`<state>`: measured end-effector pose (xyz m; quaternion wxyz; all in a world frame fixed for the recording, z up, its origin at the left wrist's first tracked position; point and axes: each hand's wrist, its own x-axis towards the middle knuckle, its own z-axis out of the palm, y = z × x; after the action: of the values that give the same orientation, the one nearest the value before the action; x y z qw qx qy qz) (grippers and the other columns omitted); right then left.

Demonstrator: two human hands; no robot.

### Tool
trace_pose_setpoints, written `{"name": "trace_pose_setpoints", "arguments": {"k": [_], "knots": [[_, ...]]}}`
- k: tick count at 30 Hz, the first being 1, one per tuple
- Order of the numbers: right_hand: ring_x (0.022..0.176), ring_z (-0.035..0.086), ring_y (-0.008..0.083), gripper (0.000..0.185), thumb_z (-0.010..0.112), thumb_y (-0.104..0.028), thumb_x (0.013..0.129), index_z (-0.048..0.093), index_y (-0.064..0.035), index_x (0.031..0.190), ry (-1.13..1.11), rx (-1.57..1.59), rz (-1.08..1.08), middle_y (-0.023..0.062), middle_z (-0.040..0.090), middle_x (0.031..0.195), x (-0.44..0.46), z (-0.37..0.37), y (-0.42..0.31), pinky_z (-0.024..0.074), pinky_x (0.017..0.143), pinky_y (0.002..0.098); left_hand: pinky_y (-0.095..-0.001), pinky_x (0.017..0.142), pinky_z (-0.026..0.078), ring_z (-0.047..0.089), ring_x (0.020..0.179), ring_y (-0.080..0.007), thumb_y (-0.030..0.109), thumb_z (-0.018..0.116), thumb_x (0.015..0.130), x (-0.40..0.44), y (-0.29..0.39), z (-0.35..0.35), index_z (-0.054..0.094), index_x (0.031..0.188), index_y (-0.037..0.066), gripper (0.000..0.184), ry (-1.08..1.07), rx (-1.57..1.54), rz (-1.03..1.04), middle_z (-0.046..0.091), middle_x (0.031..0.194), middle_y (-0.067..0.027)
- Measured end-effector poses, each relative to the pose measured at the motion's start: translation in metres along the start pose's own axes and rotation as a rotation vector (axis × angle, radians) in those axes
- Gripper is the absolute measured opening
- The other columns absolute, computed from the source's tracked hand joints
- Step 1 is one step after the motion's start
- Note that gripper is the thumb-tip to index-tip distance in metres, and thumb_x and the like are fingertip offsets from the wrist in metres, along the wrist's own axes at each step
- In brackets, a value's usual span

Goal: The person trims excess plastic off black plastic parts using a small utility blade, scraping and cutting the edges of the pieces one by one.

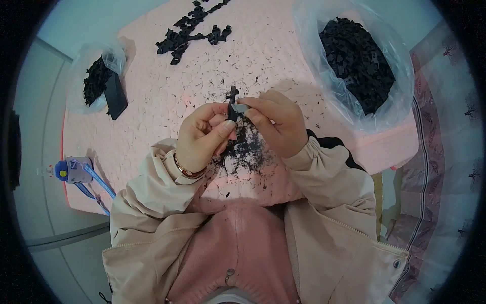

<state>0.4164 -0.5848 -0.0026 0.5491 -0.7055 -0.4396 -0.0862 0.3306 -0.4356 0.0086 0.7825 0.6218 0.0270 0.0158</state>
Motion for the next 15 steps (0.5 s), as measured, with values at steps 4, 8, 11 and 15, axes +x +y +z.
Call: {"name": "trace_pose_setpoints", "arguments": {"k": [4,8,11,15], "knots": [[0.055,0.044,0.0203,0.018,0.055,-0.002,0.072,0.060,0.0001,0.089,0.031,-0.066,-0.056,0.0076,0.047,0.059,0.0016,0.0015,0.0001,0.0352,0.051,0.0296,-0.0142,0.039,0.028,0.039,0.044,-0.0002,0.004,0.051,0.081,0.0002,-0.0026,0.0002,0.047,0.105,-0.004,0.026,-0.002,-0.033,-0.015,0.054,0.065,-0.0014],[0.055,0.044,0.0205,0.017,0.056,-0.004,0.072,0.060,-0.0002,0.089,0.053,-0.086,-0.083,0.0074,0.047,0.058,0.0021,0.0024,0.0012,0.0354,0.052,0.0299,-0.0148,0.036,0.027,0.038,0.041,-0.0005,0.004,0.051,0.081,0.0005,-0.0030,0.0001,0.046,0.104,-0.005,0.025,0.001,-0.050,-0.023,0.054,0.064,-0.0028],[0.055,0.044,0.0203,0.018,0.057,-0.006,0.073,0.060,-0.0008,0.090,0.055,-0.132,-0.099,0.0070,0.048,0.059,0.0025,0.0027,0.0029,0.0356,0.052,0.0297,-0.0152,0.035,0.027,0.037,0.040,-0.0010,0.004,0.051,0.082,0.0008,-0.0031,0.0002,0.046,0.104,-0.005,0.025,0.004,-0.066,-0.029,0.054,0.064,-0.0037],[0.055,0.044,0.0199,0.018,0.058,-0.007,0.073,0.061,-0.0018,0.089,0.075,-0.128,-0.096,0.0067,0.048,0.059,0.0035,0.0030,0.0026,0.0354,0.051,0.0290,-0.0154,0.034,0.026,0.037,0.039,-0.0017,0.004,0.050,0.082,0.0008,-0.0022,0.0008,0.045,0.103,-0.006,0.023,-0.001,-0.114,-0.065,0.053,0.063,-0.0042]]}}
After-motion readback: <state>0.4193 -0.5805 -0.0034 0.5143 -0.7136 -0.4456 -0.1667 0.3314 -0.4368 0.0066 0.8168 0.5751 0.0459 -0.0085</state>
